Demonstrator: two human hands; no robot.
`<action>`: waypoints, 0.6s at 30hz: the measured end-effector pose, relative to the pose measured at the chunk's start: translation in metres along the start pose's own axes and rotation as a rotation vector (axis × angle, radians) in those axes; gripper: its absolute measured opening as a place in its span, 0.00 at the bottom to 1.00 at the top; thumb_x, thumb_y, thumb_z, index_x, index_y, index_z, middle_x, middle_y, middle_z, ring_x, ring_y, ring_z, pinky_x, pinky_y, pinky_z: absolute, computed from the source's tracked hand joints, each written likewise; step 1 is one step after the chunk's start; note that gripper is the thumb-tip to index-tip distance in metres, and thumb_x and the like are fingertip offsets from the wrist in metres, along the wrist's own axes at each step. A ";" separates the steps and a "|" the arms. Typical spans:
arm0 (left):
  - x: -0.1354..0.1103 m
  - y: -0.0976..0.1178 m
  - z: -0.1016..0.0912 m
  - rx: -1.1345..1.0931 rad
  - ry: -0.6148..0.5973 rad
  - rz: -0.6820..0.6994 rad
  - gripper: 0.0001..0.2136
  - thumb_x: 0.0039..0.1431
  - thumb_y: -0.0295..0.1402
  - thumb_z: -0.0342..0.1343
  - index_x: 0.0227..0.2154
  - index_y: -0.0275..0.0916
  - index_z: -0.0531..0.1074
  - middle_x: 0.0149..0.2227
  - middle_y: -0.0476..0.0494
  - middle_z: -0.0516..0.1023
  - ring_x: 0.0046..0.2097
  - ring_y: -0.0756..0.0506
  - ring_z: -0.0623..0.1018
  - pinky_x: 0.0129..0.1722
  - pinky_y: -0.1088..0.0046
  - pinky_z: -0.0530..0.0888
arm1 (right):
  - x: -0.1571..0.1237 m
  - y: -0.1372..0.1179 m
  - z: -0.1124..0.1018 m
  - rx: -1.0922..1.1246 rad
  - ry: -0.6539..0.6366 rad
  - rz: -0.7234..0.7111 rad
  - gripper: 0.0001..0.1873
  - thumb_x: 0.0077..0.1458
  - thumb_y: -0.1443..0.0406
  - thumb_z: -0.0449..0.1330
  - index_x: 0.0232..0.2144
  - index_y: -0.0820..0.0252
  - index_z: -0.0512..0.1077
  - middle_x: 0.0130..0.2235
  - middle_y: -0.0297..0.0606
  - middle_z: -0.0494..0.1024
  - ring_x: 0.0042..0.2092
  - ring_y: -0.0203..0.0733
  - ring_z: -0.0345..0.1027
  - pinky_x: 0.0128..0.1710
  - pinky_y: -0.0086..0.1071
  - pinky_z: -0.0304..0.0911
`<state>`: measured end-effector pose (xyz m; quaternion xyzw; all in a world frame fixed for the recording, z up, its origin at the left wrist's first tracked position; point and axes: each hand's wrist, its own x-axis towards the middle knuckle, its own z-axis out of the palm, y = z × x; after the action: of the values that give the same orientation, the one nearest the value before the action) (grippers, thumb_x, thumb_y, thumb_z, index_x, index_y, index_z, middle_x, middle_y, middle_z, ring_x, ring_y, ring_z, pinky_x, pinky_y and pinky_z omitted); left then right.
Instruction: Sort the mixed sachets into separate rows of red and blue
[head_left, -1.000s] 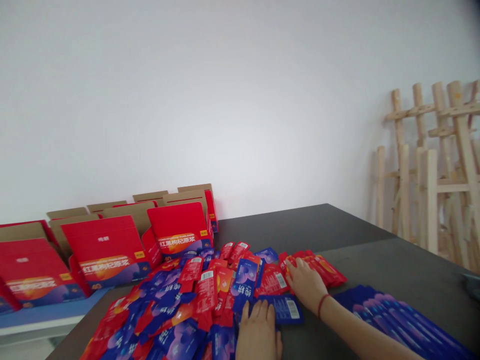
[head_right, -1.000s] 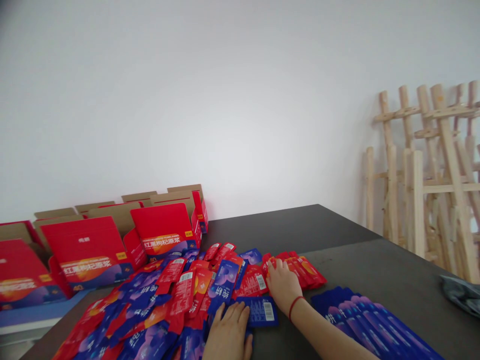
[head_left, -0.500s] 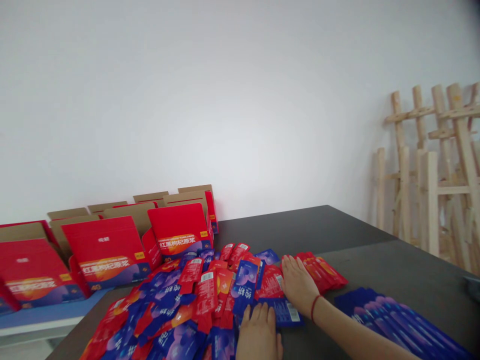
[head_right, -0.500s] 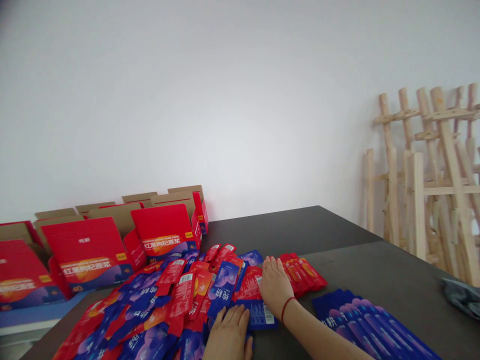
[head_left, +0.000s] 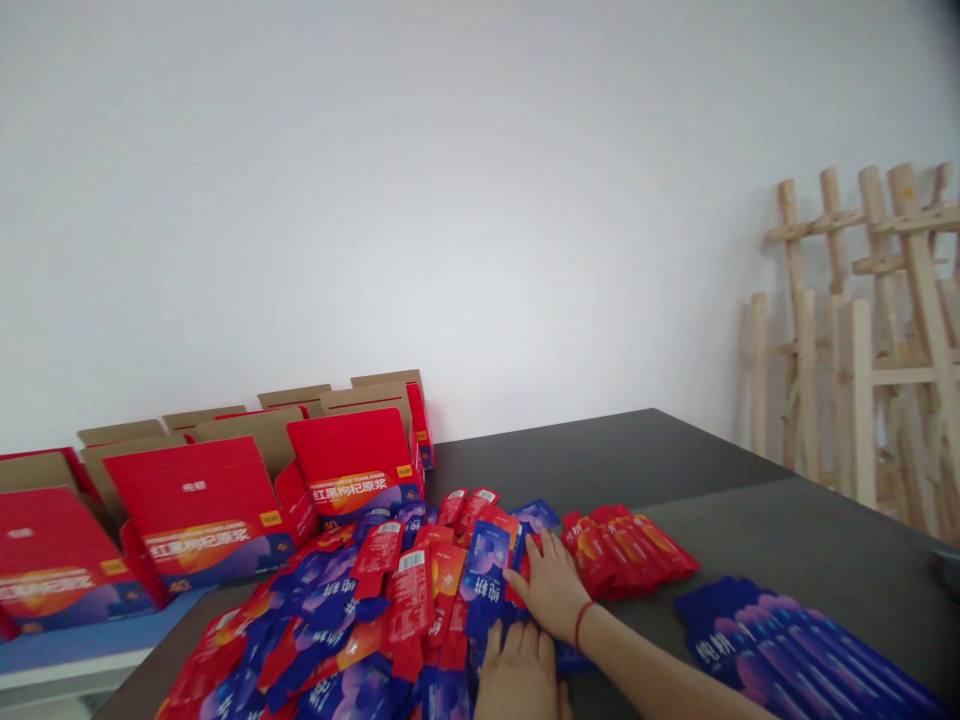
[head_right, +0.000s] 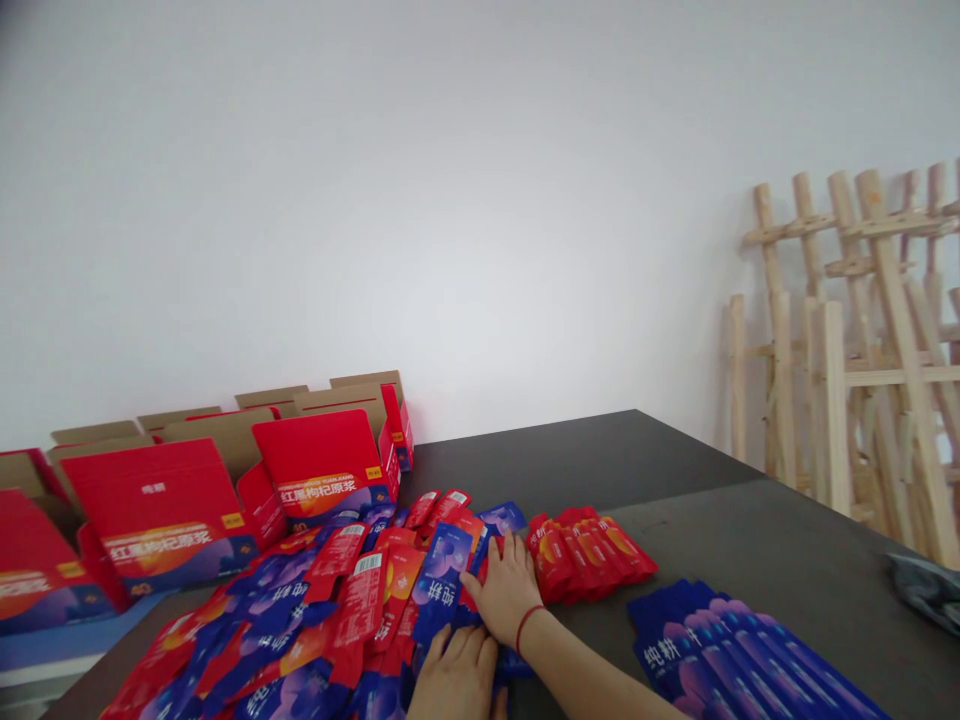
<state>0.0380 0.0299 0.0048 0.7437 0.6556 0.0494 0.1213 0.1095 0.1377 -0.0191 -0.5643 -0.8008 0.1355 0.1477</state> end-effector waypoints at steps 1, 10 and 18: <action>0.000 0.000 0.000 0.005 -0.005 -0.002 0.23 0.52 0.32 0.50 0.51 0.30 0.70 0.53 0.31 0.73 0.57 0.36 0.69 0.62 0.51 0.56 | 0.001 -0.001 0.001 0.016 -0.006 0.000 0.41 0.59 0.47 0.47 0.62 0.75 0.57 0.65 0.63 0.52 0.66 0.64 0.42 0.61 0.50 0.44; -0.003 -0.005 -0.004 0.060 0.019 -0.054 0.20 0.50 0.30 0.53 0.48 0.31 0.73 0.48 0.33 0.77 0.53 0.35 0.73 0.60 0.49 0.58 | 0.005 -0.022 0.008 0.106 -0.048 0.001 0.42 0.57 0.46 0.46 0.62 0.75 0.57 0.65 0.61 0.52 0.66 0.63 0.41 0.62 0.49 0.40; 0.000 -0.010 0.004 0.082 0.068 -0.084 0.20 0.48 0.29 0.56 0.46 0.32 0.74 0.45 0.32 0.79 0.50 0.35 0.75 0.59 0.48 0.59 | 0.011 -0.041 0.014 0.157 -0.062 -0.021 0.41 0.58 0.47 0.46 0.61 0.75 0.57 0.65 0.61 0.51 0.66 0.61 0.39 0.63 0.49 0.38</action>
<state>0.0292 0.0302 -0.0012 0.7177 0.6914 0.0427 0.0705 0.0654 0.1336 -0.0152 -0.5381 -0.7979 0.2137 0.1678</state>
